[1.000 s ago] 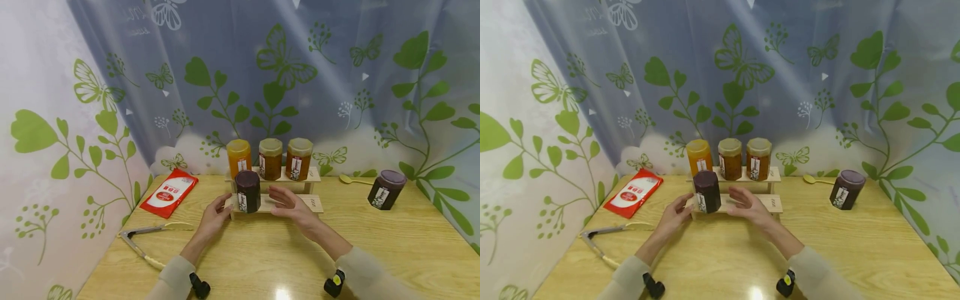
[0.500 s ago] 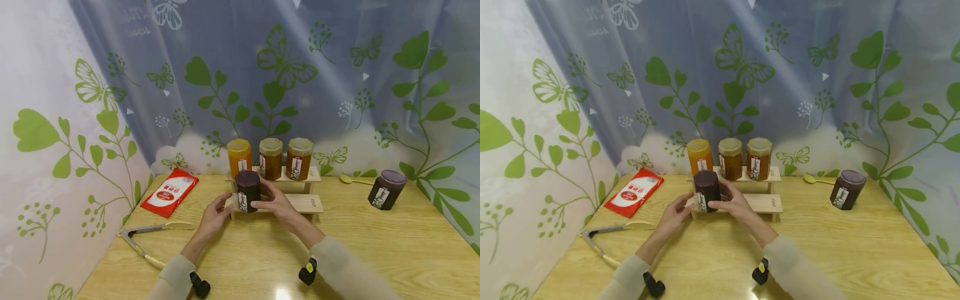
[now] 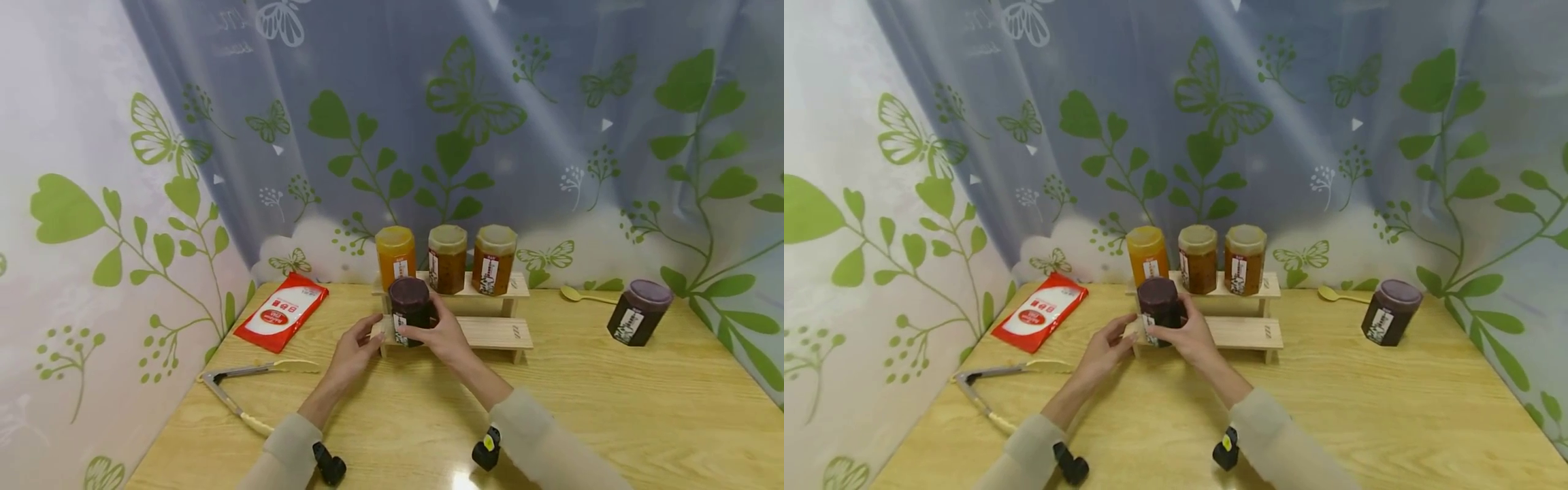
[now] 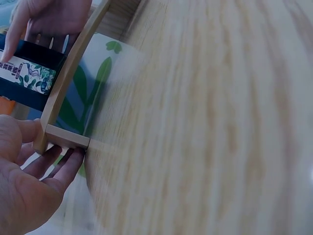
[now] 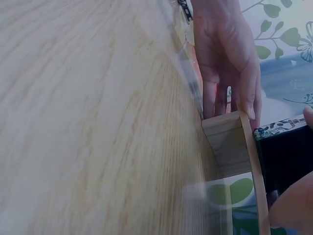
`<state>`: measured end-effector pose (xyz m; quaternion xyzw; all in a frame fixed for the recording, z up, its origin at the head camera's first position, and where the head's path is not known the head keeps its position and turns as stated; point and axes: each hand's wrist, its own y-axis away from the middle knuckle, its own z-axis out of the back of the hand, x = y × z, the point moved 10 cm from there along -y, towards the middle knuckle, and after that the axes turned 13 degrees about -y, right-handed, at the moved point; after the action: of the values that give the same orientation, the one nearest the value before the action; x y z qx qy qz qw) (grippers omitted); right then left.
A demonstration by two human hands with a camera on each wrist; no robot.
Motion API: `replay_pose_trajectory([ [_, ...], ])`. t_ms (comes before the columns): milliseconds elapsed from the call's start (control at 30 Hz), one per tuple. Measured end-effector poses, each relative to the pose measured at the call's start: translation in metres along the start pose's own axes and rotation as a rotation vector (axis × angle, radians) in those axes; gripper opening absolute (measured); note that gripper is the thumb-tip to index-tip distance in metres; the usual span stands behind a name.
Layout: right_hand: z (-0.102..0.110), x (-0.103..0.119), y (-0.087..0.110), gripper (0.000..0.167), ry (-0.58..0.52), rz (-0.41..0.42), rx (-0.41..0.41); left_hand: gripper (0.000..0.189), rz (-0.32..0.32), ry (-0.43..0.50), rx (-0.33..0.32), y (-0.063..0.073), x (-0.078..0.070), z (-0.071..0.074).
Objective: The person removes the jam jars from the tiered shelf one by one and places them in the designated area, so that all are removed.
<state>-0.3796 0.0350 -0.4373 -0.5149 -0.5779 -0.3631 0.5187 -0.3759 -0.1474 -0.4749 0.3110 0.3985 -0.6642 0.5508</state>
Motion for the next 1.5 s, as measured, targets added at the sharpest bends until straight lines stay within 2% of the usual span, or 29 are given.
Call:
replay_pose_trajectory([
  [167, 0.003, -0.001, 0.000, 0.084, 0.016, -0.016, -0.024, 0.047, -0.008, 0.015, -0.003, 0.001, -0.003, 0.000],
  [367, 0.009, -0.002, 0.001, 0.081, 0.074, -0.033, -0.039, 0.047, -0.004, -0.010, 0.009, 0.001, -0.003, -0.001],
  [600, 0.013, 0.002, 0.006, 0.079, 0.109, -0.032, 0.003, 0.046, 0.010, -0.027, 0.004, 0.001, 0.002, -0.001],
  [867, 0.026, 0.009, 0.013, 0.084, 0.165, -0.050, 0.025, 0.046, 0.012, -0.013, 0.006, 0.003, -0.001, -0.002],
  [1000, 0.038, 0.016, 0.017, 0.089, 0.186, -0.059, 0.020, 0.046, 0.022, -0.017, 0.009, 0.003, 0.000, -0.002],
  [1200, 0.059, 0.032, 0.027, 0.089, 0.189, -0.049, 0.024, 0.046, 0.033, 0.010, 0.009, 0.002, 0.001, -0.002],
  [1500, 0.108, 0.056, 0.039, 0.087, 0.237, -0.026, -0.024, 0.048, 0.015, 0.039, -0.008, 0.002, 0.000, 0.000],
])
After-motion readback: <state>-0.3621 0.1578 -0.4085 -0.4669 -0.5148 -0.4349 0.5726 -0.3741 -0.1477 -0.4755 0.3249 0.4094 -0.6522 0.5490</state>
